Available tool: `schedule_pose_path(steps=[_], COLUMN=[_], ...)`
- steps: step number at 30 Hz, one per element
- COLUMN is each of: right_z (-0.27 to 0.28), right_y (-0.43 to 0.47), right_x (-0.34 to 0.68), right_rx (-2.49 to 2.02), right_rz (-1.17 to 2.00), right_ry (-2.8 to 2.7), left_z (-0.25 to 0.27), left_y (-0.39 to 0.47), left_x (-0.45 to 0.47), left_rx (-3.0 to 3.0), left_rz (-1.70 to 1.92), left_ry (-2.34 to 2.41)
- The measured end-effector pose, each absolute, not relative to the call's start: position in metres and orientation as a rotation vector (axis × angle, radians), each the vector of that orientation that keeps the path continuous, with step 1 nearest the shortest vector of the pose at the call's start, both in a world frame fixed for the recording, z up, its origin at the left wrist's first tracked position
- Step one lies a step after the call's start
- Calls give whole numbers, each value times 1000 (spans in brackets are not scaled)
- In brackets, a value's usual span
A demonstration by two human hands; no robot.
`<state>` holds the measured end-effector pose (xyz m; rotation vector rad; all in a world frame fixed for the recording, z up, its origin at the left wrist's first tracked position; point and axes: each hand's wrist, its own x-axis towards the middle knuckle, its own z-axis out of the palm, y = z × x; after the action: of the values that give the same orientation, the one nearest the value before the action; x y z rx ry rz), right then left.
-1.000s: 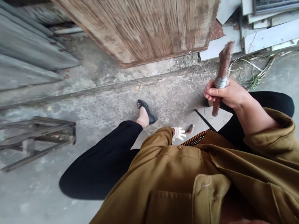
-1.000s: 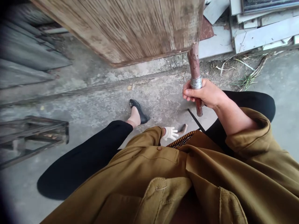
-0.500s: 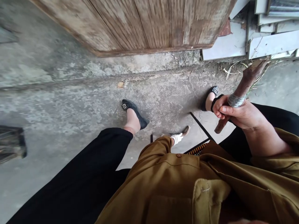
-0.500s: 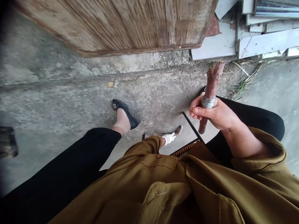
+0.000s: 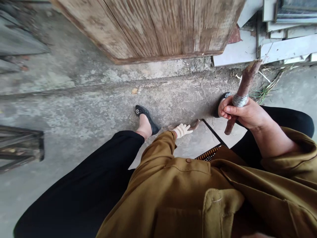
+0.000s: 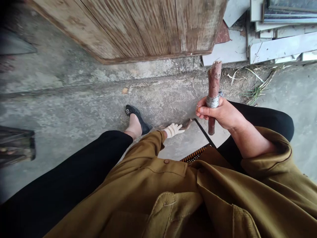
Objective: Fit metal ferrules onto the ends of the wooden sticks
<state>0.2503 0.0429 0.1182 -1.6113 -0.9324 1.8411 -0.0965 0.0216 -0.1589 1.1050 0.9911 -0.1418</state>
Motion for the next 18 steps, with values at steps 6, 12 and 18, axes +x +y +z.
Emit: schedule_pose_path(steps=[6,12,18], right_z=[110,88,72], right_y=[52,67,67], right_x=[244,237,221], right_rx=[-1477,-1376,-1247], right_rz=[1822,1776,1852], right_ry=[-931,-875,-839], left_z=[-137,-61,81], left_y=[32,103,102], left_x=[-21,-32,-16], left_rx=[1304,985,581], left_rz=[-188,291,921], left_ry=[920,967,886])
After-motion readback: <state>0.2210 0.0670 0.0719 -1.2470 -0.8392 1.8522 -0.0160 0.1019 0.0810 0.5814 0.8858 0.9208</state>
